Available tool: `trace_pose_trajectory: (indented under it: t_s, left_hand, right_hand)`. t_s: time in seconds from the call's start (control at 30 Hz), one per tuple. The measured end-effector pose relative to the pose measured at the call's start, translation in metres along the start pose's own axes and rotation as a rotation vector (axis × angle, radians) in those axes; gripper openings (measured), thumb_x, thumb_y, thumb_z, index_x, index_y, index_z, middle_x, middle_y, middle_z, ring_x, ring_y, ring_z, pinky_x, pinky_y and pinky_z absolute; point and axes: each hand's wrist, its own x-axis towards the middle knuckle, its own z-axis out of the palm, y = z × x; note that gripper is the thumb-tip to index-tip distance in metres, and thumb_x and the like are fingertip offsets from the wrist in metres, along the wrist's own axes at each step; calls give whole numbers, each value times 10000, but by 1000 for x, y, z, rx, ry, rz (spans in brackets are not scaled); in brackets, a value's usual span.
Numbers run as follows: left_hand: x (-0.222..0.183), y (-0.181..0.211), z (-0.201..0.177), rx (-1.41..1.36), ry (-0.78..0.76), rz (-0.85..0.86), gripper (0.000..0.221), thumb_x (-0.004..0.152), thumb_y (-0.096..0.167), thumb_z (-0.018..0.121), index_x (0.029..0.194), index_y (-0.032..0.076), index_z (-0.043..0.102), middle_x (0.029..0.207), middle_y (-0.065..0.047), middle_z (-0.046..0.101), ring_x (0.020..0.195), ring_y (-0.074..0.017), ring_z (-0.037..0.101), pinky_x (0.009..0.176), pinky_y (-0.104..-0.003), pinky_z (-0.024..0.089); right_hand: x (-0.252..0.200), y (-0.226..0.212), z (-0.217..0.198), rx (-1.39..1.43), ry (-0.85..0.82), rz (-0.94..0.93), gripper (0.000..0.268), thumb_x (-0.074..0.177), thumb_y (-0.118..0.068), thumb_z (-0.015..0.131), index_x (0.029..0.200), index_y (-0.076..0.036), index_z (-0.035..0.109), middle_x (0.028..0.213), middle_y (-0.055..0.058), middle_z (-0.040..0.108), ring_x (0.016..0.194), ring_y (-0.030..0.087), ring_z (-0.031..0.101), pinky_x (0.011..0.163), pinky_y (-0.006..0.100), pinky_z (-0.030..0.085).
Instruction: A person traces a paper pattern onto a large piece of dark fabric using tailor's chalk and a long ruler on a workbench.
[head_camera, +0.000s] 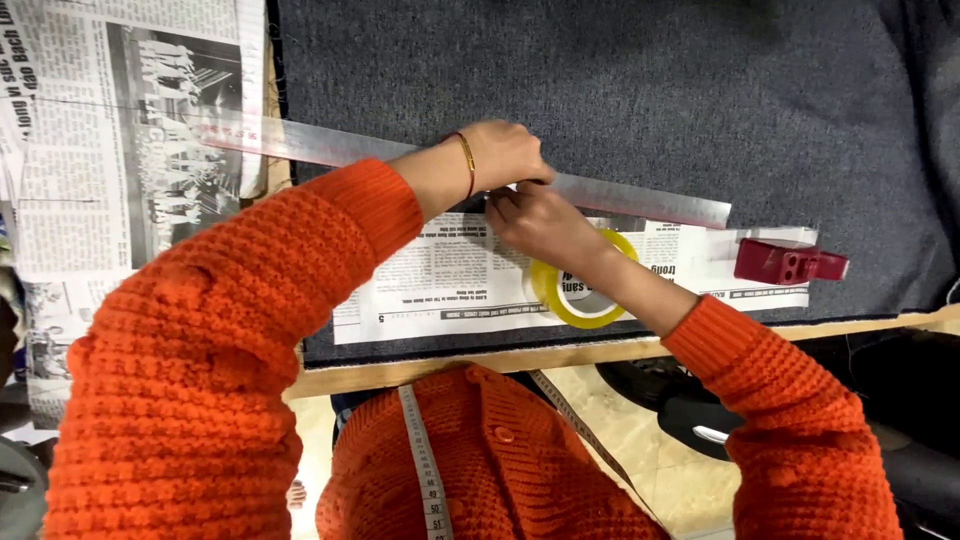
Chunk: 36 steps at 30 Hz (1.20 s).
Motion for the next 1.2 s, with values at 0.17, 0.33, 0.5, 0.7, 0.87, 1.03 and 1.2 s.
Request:
trace_pose_trajectory:
  t_s: [0.17,0.33,0.5,0.7,0.87,1.03,1.2]
  left_hand:
    - [12,-4,24,58,-30,-57,375,931,16,513,981,262,791,851,-111,752,850,-340,753,701,-440,637]
    - [7,5,5,93,-55,-47,400,928,16,518,1013,291,796,857,-118,755,820,-338,753,669,-455,639]
    - [-4,19,-39,69,-126,-68,458,962,50,541,1105,426,761,895,-112,758,835,-326,755,677,-443,647]
    - [19,16,-2,99,8,-17,288,927,60,593,854,248,798,754,-45,747,729,-246,748,609,-346,627]
    - [19,23,0,96,85,9,234,938,96,621,791,202,768,758,-32,755,759,-225,755,646,-324,620]
    - [14,26,-9,43,37,-9,80,807,214,787,827,192,712,801,-41,747,774,-260,754,648,-386,632]
    - [-7,53,-56,25,-34,-77,188,882,306,775,952,136,737,875,-55,725,799,-248,753,663,-381,624]
  right_hand:
    - [-7,9,2,20,-50,-25,142,851,-26,687,929,-129,744,772,43,700,709,169,722,766,299,515]
    - [-14,42,-41,114,-230,-83,157,833,-42,712,937,-151,760,823,31,762,779,134,763,842,268,527]
    - [-37,73,-82,119,-583,-106,175,914,-31,696,907,-193,763,823,-7,769,752,90,742,789,234,524]
    - [-82,108,-98,471,-324,442,55,949,-75,719,906,-103,701,739,87,716,725,275,747,759,388,578]
    - [-143,65,-82,928,-34,1040,135,969,-79,766,1095,-82,719,887,97,769,858,244,750,824,366,561]
    - [-161,1,-101,1229,217,1719,100,1068,-114,604,1091,-29,652,963,122,745,927,224,734,945,384,542]
    - [-216,-56,-82,1206,430,1969,56,1035,-52,650,1073,-17,671,942,105,709,942,207,719,882,322,542]
